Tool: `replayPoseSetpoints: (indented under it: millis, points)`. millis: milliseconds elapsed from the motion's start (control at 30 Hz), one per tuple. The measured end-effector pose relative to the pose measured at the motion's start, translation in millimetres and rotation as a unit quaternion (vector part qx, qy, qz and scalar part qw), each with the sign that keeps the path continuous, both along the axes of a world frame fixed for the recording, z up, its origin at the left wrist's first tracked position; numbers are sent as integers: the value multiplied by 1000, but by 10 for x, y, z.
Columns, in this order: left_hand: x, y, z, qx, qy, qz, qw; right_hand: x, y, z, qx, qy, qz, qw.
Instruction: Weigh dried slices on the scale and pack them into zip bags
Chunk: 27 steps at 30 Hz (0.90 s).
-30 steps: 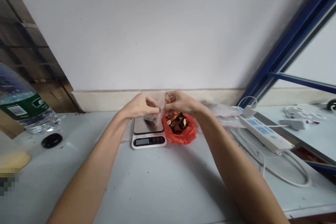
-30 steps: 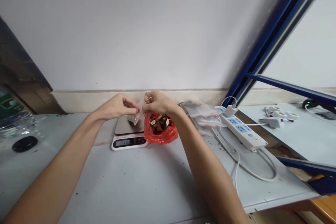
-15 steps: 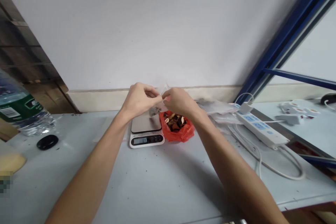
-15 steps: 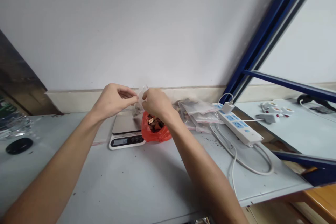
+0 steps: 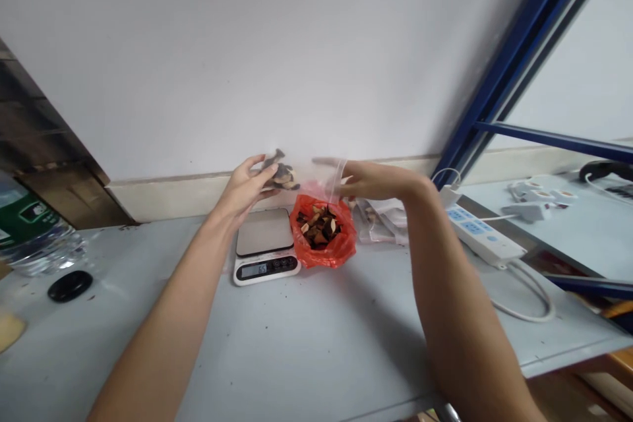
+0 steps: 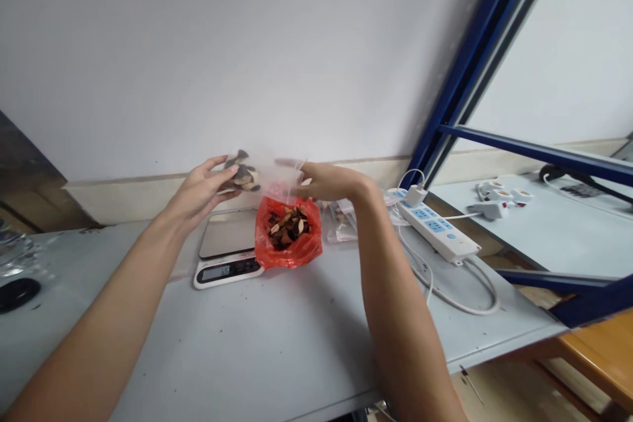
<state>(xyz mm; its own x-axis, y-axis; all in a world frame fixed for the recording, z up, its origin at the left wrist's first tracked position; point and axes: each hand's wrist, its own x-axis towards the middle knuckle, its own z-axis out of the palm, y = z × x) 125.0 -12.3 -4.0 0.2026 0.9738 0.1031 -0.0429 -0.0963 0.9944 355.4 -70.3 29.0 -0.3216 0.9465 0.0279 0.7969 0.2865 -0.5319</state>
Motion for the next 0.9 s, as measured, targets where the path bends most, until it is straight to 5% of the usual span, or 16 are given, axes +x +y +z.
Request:
replayPoseSetpoints:
  millis: [167,433,667,900]
  points:
    - [16,28,-5,36,29,4,999,326,-130,61,-115,17,3,993]
    - [151,75,-107,146,46,-31,988,377,-130,46,-112,10,-92,989]
    - [189,-78,14,252,74,-28,964,230,6,-23,-83,-73,-125,986]
    - [105,-125,127,250,-14,-42,967,63,155,-152,-6,11,-13,1000]
